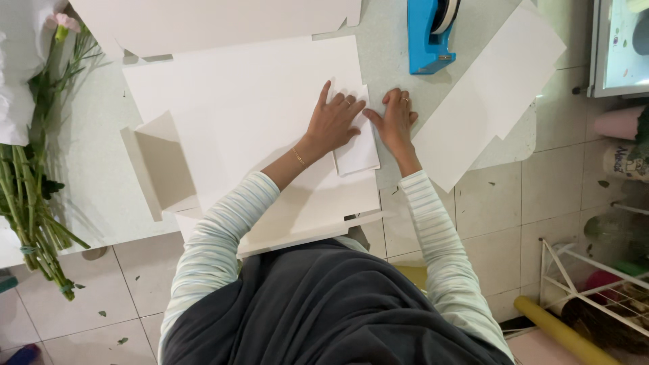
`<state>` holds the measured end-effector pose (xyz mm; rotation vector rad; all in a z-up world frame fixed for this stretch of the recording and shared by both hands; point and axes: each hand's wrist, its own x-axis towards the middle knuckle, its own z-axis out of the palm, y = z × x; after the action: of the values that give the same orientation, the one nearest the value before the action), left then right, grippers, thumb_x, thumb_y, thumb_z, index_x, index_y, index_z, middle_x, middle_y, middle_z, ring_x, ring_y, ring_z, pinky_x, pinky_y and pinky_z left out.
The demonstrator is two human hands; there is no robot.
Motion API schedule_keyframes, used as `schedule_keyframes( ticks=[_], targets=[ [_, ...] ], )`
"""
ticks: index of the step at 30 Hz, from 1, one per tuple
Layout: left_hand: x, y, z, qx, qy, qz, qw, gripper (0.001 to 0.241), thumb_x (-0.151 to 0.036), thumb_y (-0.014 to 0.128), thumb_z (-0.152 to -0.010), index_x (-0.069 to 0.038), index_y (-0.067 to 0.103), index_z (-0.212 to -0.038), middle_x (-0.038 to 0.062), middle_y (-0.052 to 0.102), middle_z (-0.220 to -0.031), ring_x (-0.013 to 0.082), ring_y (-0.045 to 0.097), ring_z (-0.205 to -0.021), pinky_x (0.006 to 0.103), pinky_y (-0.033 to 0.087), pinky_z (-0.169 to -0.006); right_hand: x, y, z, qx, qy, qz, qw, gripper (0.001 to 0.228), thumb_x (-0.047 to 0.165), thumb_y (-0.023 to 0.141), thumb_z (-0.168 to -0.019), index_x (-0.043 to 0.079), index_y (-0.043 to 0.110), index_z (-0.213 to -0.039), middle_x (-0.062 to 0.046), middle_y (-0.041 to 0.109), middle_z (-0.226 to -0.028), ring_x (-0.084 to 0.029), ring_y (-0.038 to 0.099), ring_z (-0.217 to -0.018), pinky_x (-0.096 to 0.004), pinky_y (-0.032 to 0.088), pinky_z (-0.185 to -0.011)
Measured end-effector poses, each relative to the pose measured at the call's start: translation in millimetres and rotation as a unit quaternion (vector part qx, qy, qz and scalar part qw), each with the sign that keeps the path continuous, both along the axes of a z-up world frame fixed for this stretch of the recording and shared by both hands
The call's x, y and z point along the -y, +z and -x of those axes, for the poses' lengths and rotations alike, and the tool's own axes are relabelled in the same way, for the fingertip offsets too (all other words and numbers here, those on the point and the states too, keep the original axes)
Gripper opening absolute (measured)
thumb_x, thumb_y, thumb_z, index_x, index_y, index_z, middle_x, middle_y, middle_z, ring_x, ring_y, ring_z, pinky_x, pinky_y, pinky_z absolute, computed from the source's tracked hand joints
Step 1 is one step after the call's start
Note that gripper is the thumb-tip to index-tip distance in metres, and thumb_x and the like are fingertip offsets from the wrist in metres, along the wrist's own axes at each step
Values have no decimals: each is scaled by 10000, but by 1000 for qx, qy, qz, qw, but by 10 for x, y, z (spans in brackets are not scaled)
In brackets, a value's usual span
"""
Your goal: The person folds and assembles a white cardboard flower delivery box by hand on a white table.
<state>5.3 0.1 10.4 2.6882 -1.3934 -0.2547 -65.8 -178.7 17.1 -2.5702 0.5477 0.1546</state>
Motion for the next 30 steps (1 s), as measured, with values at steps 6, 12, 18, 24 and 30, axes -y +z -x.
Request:
schedule_keyframes(
  ticks=[6,12,18,24,30],
  targets=[
    [86,118,-47,24,-10,-14,1000,623,-626,623,-944,-306,525,-1470,27,552,-1401,213,493,-1312,637,142,-1236,-108,363,176,5,9,-7,1000,579,587,694,-945,173,349,-1155,-52,347,-1179,-342,396,-1148,-484,281,-904],
    [97,139,-47,2,-2,-28,1000,648,-622,623,-941,-328,498,-1504,50,475,-1427,215,425,-1335,617,169,-1234,-40,6,376,-31,-58,-30,997,820,509,826,-895,261,255,-1430,-166,-67,-1663,-431,-55,-1531,-732,113,-1136],
    [118,217,-33,-15,-2,-46,999,623,-560,632,-977,-312,482,-1528,86,458,-1447,245,407,-1356,628,165,-1221,-53,183,525,-28,-34,-62,997,803,383,784,-975,233,227,-1533,-176,-138,-1691,-388,-163,-1549,-793,-11,-1133],
    [132,97,37,11,8,-63,998,658,-524,646,-977,-303,440,-1562,84,431,-1506,238,393,-1366,639,163,-1209,-49,126,717,-63,4,-81,995,974,427,801,-916,236,147,-1612,-144,-176,-1705,-338,-180,-1566,-793,-86,-1128],
    [92,198,6,-10,13,-57,998,659,-511,626,-985,-304,414,-1574,83,418,-1498,247,386,-1350,673,143,-1208,11,221,832,-59,37,-99,993,1105,379,845,-854,231,86,-1644,-143,-157,-1715,-338,-158,-1575,-797,-92,-1125]
  ],
)
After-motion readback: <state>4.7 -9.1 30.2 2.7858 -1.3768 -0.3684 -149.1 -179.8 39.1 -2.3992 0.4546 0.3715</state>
